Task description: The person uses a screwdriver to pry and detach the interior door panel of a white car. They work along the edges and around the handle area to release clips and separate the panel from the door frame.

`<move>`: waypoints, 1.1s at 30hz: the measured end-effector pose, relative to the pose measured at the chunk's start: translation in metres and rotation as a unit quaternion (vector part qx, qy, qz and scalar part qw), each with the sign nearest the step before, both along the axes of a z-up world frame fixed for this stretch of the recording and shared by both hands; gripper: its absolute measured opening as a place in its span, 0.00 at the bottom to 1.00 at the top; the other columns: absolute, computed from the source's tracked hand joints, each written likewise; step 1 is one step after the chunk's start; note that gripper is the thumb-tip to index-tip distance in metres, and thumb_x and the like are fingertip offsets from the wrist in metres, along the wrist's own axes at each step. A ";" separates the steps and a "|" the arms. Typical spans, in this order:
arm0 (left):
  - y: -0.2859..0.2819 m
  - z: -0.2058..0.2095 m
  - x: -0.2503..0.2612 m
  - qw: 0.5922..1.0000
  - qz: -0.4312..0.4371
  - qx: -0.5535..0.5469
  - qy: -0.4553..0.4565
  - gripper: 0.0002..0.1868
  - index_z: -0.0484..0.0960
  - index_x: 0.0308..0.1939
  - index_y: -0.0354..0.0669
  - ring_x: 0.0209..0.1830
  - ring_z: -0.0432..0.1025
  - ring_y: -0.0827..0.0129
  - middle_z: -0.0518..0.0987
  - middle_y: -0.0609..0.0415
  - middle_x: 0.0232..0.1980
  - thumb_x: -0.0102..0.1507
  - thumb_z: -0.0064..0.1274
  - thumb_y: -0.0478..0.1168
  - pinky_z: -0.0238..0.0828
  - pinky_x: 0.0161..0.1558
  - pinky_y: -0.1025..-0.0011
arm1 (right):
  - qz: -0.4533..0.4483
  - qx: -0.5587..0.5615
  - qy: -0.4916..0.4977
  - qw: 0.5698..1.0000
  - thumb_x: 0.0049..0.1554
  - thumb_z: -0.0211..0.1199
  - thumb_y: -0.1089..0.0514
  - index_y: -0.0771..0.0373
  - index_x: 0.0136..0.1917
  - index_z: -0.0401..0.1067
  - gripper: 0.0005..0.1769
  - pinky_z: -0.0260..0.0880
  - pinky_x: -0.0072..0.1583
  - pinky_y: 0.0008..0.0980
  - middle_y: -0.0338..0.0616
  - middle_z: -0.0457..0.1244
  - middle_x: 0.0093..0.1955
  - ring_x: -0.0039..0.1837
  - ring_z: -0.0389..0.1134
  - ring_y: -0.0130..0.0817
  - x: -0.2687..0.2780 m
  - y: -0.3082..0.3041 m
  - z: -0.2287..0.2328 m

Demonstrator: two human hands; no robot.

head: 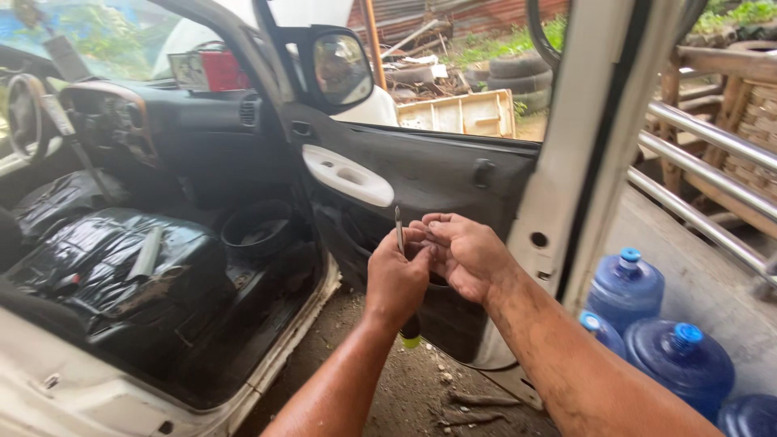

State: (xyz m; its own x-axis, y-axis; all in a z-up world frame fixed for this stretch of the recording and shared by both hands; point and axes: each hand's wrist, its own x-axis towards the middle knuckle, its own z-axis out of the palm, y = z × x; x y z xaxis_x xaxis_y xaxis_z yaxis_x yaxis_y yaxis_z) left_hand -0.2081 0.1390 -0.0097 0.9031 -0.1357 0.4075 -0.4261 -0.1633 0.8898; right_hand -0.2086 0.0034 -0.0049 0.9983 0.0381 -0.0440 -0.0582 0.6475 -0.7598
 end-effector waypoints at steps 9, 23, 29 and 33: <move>0.189 -0.005 0.001 0.991 0.099 -0.067 -0.051 0.05 0.83 0.42 0.39 0.27 0.72 0.77 0.80 0.58 0.30 0.62 0.58 0.33 0.71 0.31 0.75 | 0.072 -0.046 0.004 0.996 0.64 0.51 0.59 0.64 0.57 0.69 0.11 0.72 0.57 0.43 0.48 0.68 0.50 0.51 0.70 0.38 0.010 0.195 0.004; 0.387 -0.001 0.074 0.967 0.246 -0.067 -0.031 0.04 0.82 0.37 0.36 0.30 0.78 0.70 0.84 0.52 0.31 0.62 0.55 0.35 0.75 0.35 0.71 | 0.174 -0.176 -0.004 0.969 0.62 0.56 0.57 0.64 0.60 0.72 0.15 0.75 0.56 0.39 0.49 0.70 0.51 0.52 0.73 0.36 0.100 0.396 0.027; 0.422 -0.011 0.136 0.947 0.312 -0.070 0.024 0.05 0.82 0.38 0.36 0.30 0.77 0.71 0.83 0.52 0.31 0.62 0.55 0.35 0.74 0.35 0.71 | 0.219 -0.184 -0.005 0.958 0.61 0.58 0.58 0.67 0.60 0.72 0.16 0.75 0.56 0.37 0.49 0.71 0.52 0.52 0.73 0.36 0.177 0.438 0.012; 0.439 -0.013 0.179 0.939 0.335 -0.071 0.038 0.06 0.82 0.38 0.36 0.30 0.78 0.71 0.84 0.52 0.31 0.63 0.56 0.36 0.74 0.34 0.72 | 0.213 -0.207 -0.029 0.954 0.60 0.60 0.58 0.66 0.59 0.73 0.16 0.76 0.56 0.34 0.48 0.71 0.52 0.52 0.73 0.34 0.227 0.459 0.004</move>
State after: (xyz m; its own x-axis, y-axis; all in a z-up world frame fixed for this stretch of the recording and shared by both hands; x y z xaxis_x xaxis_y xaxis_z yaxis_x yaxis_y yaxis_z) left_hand -0.0294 0.5781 -0.0228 0.7929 0.5249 0.3096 -0.2046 -0.2493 0.9466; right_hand 0.0183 0.4627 -0.0006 0.8970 0.4332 -0.0880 -0.1987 0.2173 -0.9557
